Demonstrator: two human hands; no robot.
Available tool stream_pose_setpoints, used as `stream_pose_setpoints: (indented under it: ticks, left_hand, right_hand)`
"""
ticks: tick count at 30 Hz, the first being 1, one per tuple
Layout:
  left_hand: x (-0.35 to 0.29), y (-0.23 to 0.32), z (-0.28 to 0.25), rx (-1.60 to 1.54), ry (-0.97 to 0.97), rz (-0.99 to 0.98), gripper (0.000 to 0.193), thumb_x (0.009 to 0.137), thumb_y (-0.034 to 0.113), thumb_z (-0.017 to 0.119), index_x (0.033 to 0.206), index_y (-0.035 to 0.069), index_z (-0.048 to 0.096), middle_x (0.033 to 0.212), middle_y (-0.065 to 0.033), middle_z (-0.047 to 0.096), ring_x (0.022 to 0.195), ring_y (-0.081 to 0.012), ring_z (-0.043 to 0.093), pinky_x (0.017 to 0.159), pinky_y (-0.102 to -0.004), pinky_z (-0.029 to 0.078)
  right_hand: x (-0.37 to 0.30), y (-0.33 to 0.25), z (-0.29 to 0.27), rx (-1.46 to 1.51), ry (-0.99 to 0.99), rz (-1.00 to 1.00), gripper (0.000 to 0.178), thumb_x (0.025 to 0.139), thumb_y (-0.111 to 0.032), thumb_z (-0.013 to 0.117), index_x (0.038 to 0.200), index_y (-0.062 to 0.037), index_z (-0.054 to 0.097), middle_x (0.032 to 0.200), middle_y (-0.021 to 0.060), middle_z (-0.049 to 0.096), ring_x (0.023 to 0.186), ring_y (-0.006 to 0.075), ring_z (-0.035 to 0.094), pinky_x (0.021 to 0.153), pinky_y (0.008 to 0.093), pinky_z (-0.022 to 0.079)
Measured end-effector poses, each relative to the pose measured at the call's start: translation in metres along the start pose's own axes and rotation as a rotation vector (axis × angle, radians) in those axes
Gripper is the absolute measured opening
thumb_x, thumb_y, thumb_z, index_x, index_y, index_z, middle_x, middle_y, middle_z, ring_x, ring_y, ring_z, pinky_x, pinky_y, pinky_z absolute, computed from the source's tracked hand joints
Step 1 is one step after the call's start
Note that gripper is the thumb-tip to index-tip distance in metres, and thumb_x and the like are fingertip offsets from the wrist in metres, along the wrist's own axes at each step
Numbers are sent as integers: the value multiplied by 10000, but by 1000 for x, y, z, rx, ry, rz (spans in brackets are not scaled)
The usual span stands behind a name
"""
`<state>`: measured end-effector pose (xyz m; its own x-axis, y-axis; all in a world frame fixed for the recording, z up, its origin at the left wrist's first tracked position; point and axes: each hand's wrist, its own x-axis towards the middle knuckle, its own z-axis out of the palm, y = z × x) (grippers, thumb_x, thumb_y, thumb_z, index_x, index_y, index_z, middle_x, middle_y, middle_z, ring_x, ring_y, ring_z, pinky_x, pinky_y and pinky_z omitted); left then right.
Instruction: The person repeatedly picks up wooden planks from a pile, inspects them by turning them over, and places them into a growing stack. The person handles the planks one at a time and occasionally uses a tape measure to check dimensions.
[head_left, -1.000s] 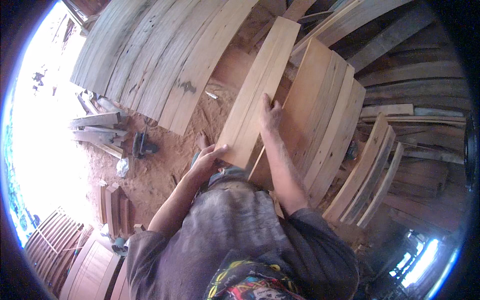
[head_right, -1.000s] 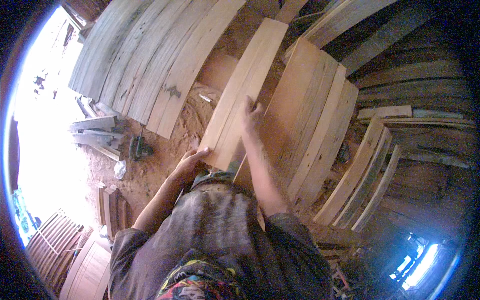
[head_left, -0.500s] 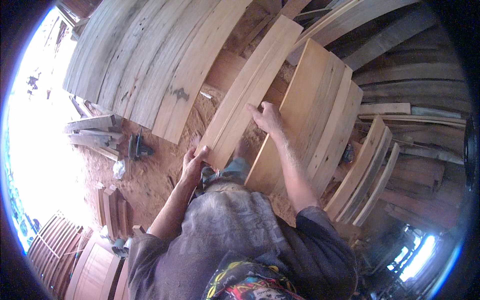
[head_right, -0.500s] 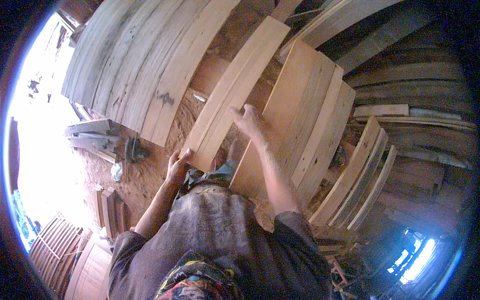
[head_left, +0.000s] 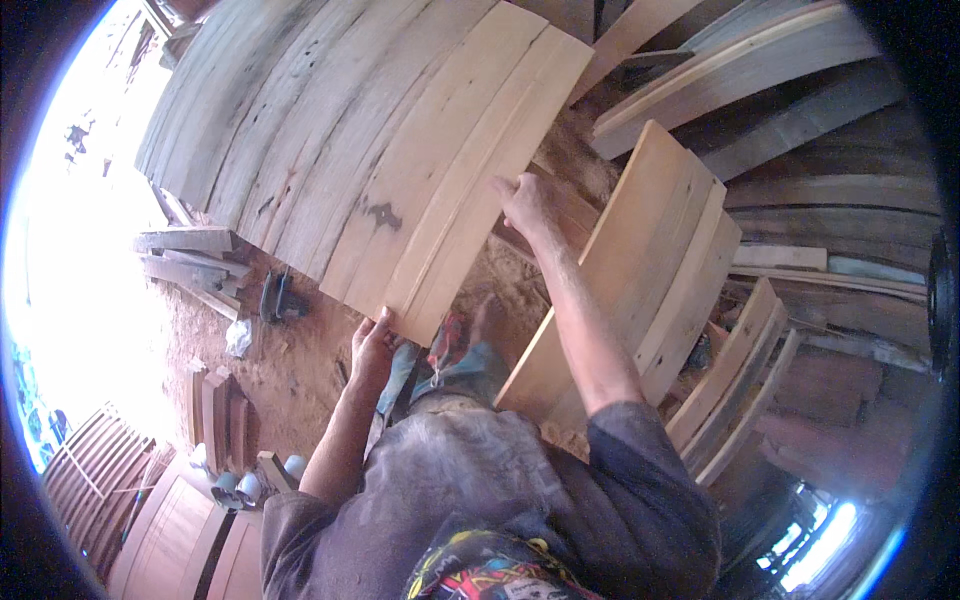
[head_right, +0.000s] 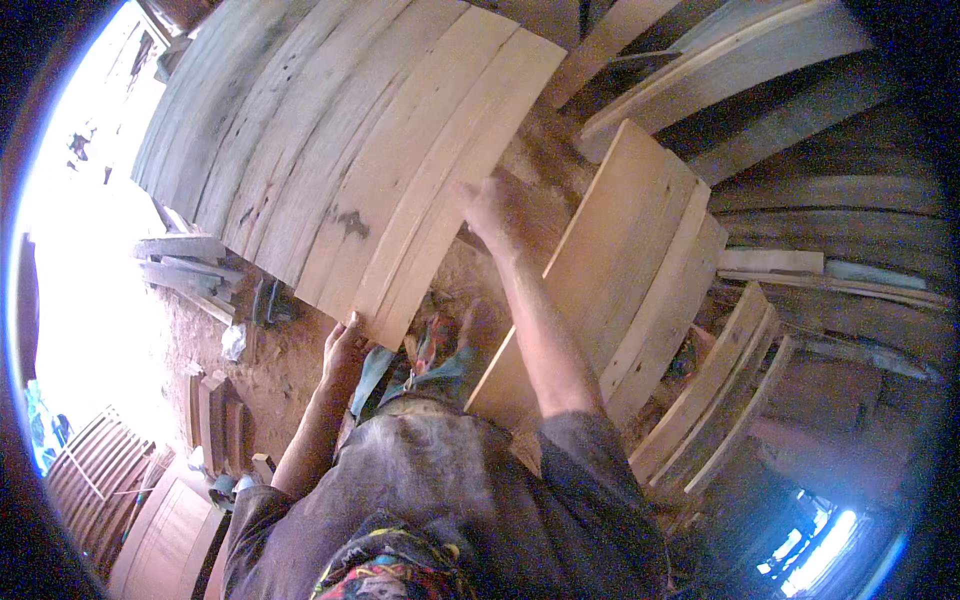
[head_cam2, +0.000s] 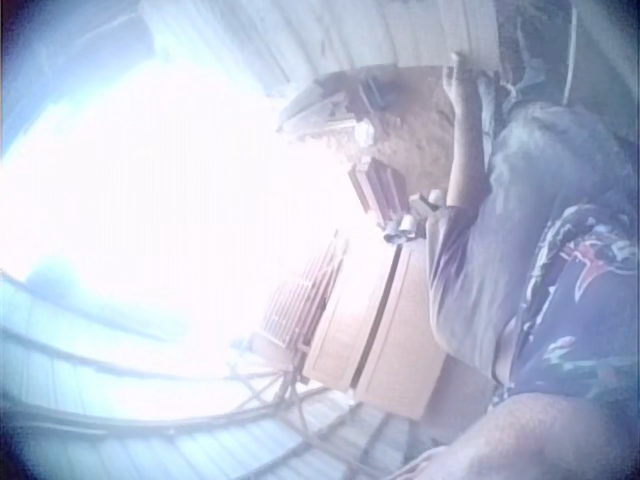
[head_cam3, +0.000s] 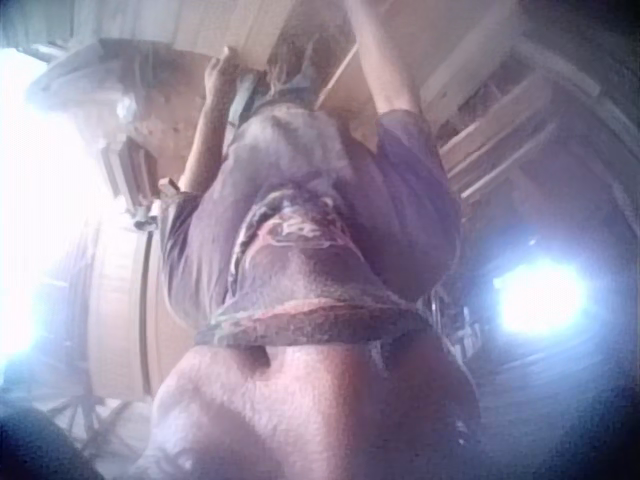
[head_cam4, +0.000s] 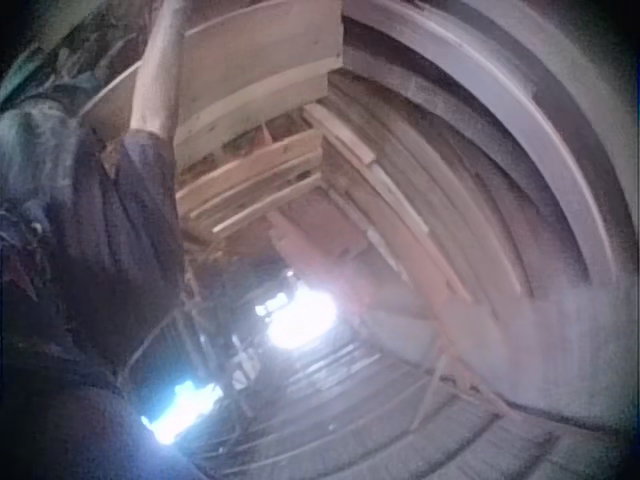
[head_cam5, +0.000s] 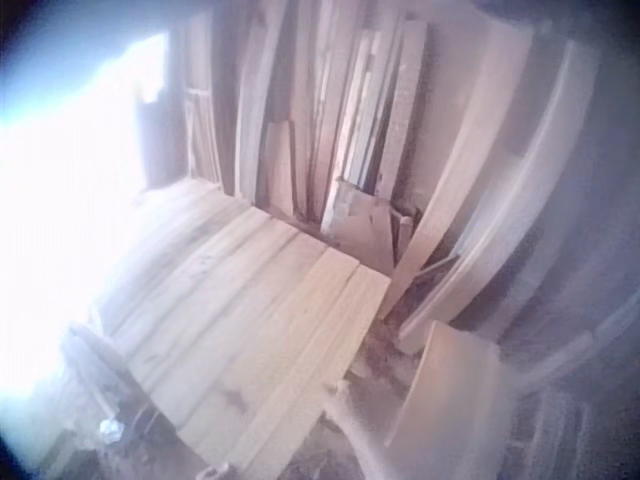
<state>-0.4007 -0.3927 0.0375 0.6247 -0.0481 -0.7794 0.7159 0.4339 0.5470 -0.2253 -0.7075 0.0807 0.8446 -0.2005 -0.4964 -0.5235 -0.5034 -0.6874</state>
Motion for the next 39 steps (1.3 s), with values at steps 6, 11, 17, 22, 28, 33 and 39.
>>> stream_pose_setpoints:
  ticks: [6, 11, 17, 22, 28, 33, 39]
  left_hand:
    - [10, -4, -9, -33, 25, 15, 322, 1025, 321, 613, 1214, 61, 589, 1074, -46, 673, 916, -175, 671, 740, -324, 543]
    - [5, -1, -6, 53, -20, -3, 341, 988, 357, 670, 1133, 51, 624, 970, -16, 673, 817, -112, 622, 717, -292, 515]
    - [4, -2, 10, 66, 6, 67, 386, 1013, 350, 632, 1157, -8, 623, 1016, -67, 674, 877, -156, 625, 774, -321, 513]
    - [7, 14, 8, -29, 106, 12, 324, 1010, 356, 640, 1012, 33, 616, 869, -35, 635, 733, -139, 586, 644, -302, 484]
    - [11, 18, 2, 18, 125, 10, 283, 975, 347, 690, 1001, 76, 612, 889, -30, 662, 798, -144, 646, 686, -321, 507]
    - [14, 16, -4, 198, 117, 100, 310, 980, 357, 682, 898, 71, 597, 805, -36, 614, 747, -144, 621, 660, -317, 504]
    - [27, 11, -30, 21, 9, 23, 369, 991, 381, 664, 1122, 42, 598, 1072, -56, 633, 956, -207, 632, 806, -348, 519]
  right_hand:
    - [29, 59, 28, 0, 244, -250, 491, 935, -413, 674, 1092, 51, 661, 881, 178, 724, 741, 289, 708, 684, 396, 561]
    - [-6, 21, 12, 151, 71, -44, 506, 969, -476, 631, 1023, 27, 608, 773, 97, 680, 527, 160, 641, 480, 306, 509]
    - [-1, 41, 13, 166, 125, -36, 419, 998, -393, 602, 996, 26, 611, 749, 82, 675, 521, 149, 644, 490, 302, 506]
    - [-5, 21, 21, 222, 160, -80, 407, 992, -378, 600, 972, 28, 616, 726, 84, 667, 514, 170, 655, 503, 319, 511]
    - [-10, 11, 20, 159, 175, -22, 411, 989, -389, 600, 973, 20, 641, 759, 101, 677, 515, 189, 673, 517, 324, 524]
    - [6, 33, 31, 337, 128, -159, 349, 984, -318, 604, 1060, 14, 683, 883, 109, 715, 736, 184, 694, 600, 338, 537]
    - [-7, 38, 38, 251, 234, -98, 265, 946, -263, 673, 1004, -5, 690, 760, 102, 677, 729, 185, 684, 650, 359, 525]
